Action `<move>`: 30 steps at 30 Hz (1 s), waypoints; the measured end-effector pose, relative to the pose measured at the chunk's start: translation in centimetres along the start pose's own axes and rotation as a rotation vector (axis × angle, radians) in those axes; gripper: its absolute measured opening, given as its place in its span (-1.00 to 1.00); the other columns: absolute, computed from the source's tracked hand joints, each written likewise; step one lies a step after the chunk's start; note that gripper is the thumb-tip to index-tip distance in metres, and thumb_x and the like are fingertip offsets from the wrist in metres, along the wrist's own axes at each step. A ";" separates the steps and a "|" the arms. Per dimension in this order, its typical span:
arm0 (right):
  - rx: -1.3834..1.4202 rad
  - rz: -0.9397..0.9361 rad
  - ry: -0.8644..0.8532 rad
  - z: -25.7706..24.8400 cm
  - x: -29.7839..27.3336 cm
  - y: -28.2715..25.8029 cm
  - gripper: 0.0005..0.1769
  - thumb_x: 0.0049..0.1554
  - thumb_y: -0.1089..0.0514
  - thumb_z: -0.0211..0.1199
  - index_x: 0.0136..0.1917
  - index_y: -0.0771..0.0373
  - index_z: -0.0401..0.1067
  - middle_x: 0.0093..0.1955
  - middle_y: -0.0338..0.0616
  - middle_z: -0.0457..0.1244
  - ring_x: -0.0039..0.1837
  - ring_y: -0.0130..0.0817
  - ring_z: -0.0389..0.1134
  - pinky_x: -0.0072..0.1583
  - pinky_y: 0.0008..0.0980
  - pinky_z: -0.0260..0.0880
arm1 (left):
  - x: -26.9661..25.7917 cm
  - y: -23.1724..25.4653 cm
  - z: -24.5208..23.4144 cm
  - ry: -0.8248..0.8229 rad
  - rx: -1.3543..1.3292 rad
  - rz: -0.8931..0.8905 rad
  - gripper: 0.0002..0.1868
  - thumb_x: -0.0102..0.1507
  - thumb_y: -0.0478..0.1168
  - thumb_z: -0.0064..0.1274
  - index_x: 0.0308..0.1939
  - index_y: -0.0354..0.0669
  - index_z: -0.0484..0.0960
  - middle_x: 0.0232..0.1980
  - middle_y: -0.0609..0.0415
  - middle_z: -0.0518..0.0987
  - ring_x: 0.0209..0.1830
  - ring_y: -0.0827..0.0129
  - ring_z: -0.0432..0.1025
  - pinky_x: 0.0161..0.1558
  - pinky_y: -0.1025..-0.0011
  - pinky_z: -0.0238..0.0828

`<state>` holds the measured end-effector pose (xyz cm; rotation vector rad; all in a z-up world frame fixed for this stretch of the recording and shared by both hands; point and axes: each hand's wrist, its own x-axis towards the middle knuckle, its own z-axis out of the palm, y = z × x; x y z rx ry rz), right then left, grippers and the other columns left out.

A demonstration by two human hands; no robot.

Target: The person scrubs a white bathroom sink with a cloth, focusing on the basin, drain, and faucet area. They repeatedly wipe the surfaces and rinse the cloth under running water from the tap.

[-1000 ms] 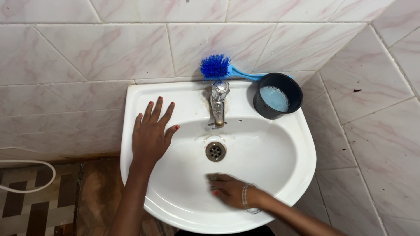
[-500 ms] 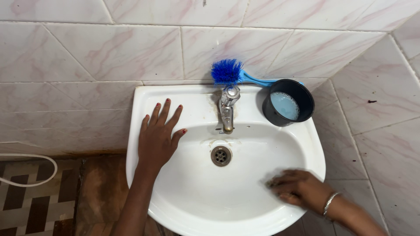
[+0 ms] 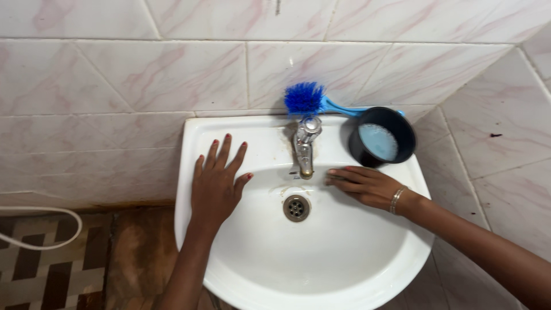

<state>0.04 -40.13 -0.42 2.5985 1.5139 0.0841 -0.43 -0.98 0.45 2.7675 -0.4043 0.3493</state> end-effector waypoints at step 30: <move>1.062 0.514 -0.415 -6.4 -0.1 -16.5 -0.61 0.25 0.06 0.13 0.30 0.14 0.49 0.43 -0.25 0.27 0.41 -0.26 0.28 0.41 -0.21 0.18 | -0.2 -0.3 0.6 -0.008 -0.002 -0.002 -0.33 0.31 0.21 -0.08 0.48 0.21 0.34 0.59 -0.02 0.18 0.57 0.01 0.06 0.40 -0.09 0.03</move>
